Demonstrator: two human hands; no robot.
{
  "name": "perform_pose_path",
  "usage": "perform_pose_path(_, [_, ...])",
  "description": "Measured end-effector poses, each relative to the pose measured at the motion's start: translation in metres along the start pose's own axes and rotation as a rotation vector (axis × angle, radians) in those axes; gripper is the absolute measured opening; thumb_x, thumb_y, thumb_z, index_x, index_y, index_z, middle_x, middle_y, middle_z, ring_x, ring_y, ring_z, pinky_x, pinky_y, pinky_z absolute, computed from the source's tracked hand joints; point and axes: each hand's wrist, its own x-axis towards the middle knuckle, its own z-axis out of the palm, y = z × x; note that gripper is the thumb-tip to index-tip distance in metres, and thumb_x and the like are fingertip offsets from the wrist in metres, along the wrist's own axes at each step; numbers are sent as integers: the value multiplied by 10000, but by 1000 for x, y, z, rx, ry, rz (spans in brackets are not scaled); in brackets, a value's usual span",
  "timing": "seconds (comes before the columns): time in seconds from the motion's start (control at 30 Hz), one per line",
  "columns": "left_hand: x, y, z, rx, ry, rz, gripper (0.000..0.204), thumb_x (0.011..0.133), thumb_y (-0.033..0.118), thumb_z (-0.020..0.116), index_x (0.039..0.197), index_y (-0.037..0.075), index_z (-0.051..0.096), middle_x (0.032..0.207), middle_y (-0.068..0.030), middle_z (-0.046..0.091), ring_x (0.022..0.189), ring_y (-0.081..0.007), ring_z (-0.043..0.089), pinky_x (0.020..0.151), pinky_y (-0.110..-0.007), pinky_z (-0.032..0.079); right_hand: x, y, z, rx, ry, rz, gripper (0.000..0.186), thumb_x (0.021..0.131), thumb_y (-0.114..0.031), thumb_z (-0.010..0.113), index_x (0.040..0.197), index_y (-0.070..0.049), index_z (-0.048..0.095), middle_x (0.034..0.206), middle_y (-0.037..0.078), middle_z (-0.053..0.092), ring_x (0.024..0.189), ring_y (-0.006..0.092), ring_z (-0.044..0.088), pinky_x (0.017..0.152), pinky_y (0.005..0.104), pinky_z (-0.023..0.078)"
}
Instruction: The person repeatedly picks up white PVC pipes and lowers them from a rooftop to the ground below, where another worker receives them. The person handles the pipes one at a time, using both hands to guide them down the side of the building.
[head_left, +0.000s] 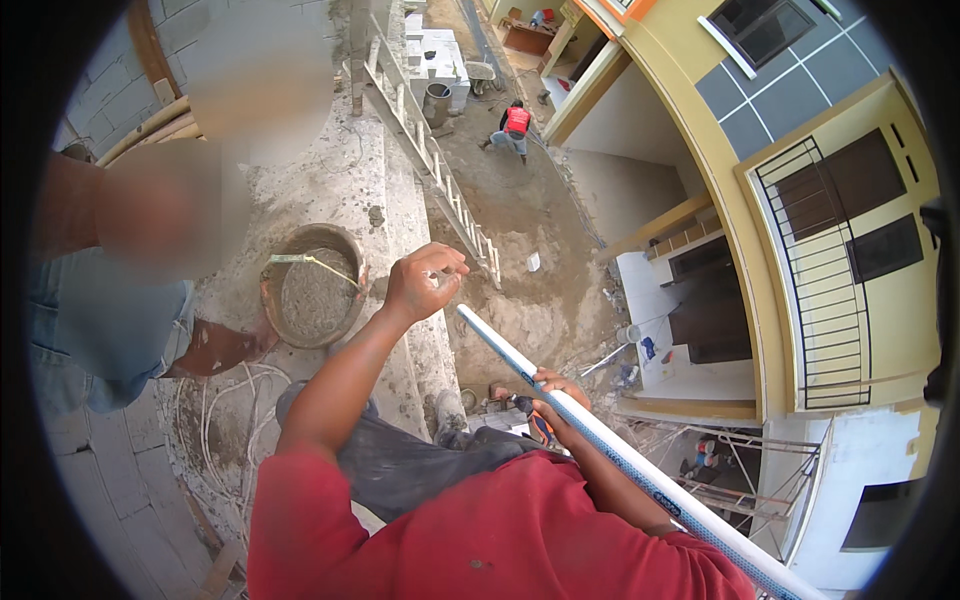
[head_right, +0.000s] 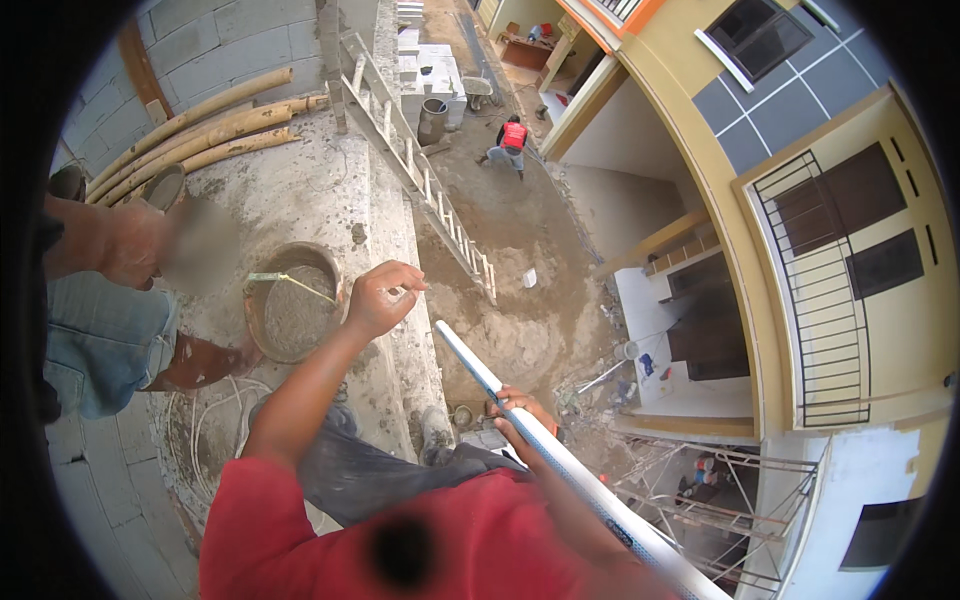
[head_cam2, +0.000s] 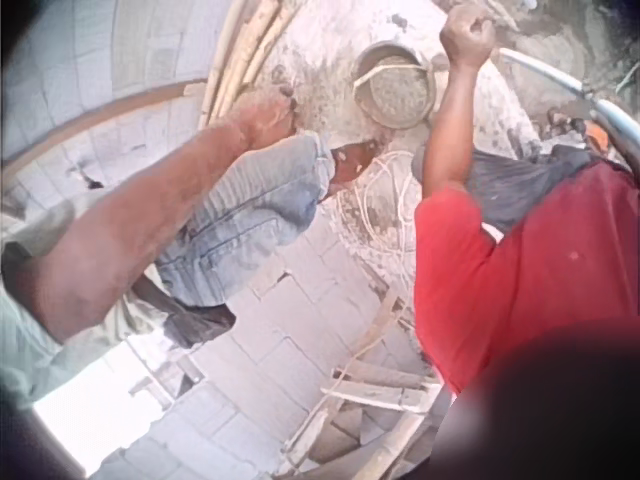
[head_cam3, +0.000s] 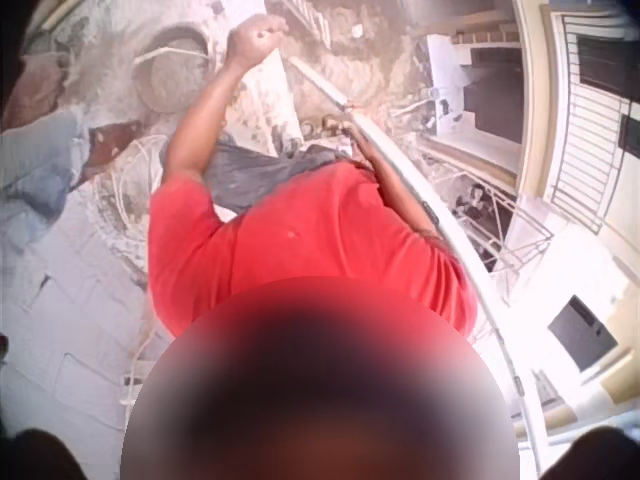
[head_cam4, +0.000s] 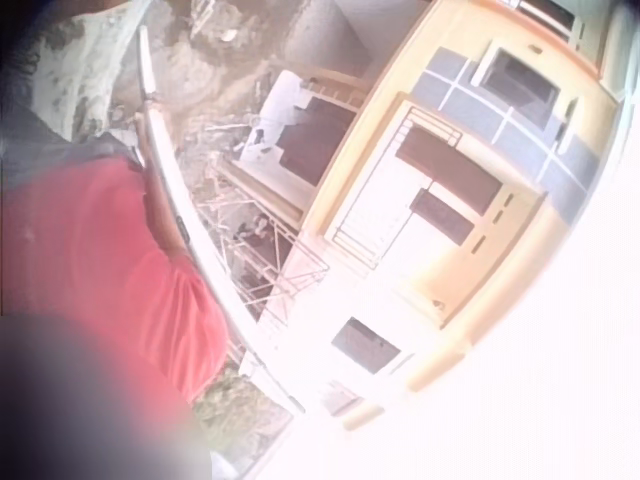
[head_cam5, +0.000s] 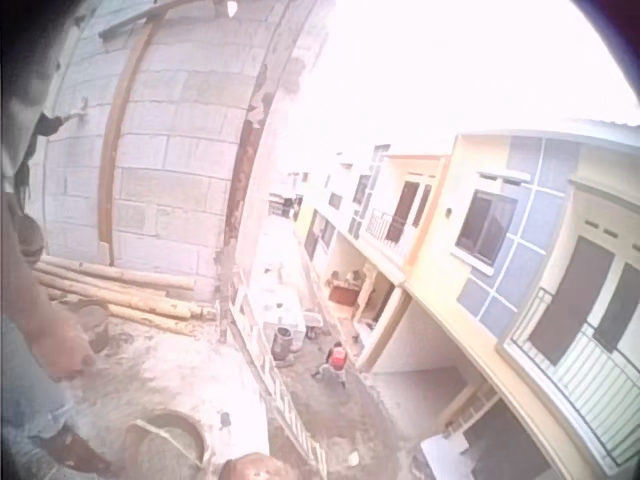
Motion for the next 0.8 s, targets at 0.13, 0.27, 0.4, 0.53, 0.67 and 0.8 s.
perform_pose_path(0.13, [-33, 27, 40, 0, -553, 113, 453, 695, 211, 743, 1137, 150, 669, 1168, -61, 664, 1130, -258, 591, 933, -387, 494, -1, -16, -4, -53, -47, -84, 223, 788, 71, 668, 963, -41, 588, 1033, 148, 664, 1132, 301, 606, 1063, 481, 411])
perform_pose_path(0.27, [-68, 45, 80, -5, -857, 125, 716, 687, 336, 799, 1327, 167, 526, 1386, -102, 507, 1326, -315, 426, 1091, -459, 364, 9, -56, 2, -25, -18, -93, 210, 788, 70, 647, 967, -22, 590, 997, 151, 653, 1071, 278, 626, 1013, 422, 444])
perform_pose_path(0.4, [-71, 40, 103, 73, -783, 48, 498, 694, 321, 815, 1105, 135, 604, 1081, -103, 659, 1058, -323, 610, 883, -446, 481, 21, -102, -2, 23, -45, -123, 198, 802, 20, 683, 971, -11, 586, 980, 154, 654, 1037, 288, 635, 969, 408, 469])
perform_pose_path(0.53, [-62, 27, 110, 148, -779, 69, 351, 700, 285, 809, 933, 134, 594, 890, -97, 668, 857, -337, 649, 723, -464, 493, 21, -163, -22, 224, 11, -194, 224, 809, -49, 709, 997, -60, 588, 977, 147, 659, 1011, 327, 644, 1002, 505, 442])
perform_pose_path(0.67, [-54, 16, 115, 304, -748, 23, 287, 722, 268, 779, 903, 131, 604, 871, -107, 665, 855, -338, 651, 720, -463, 491, 11, -248, -63, 410, 127, -377, 250, 804, -189, 752, 942, -108, 560, 777, 73, 634, 804, 265, 673, 927, 476, 462])
perform_pose_path(0.8, [-45, 10, 124, 292, -743, 15, 282, 733, 289, 772, 887, 123, 603, 874, -108, 666, 864, -340, 646, 736, -461, 491, -1, -299, -85, 333, 270, -588, 273, 872, -223, 707, 853, -122, 453, 631, 7, 527, 548, 163, 582, 628, 330, 507])
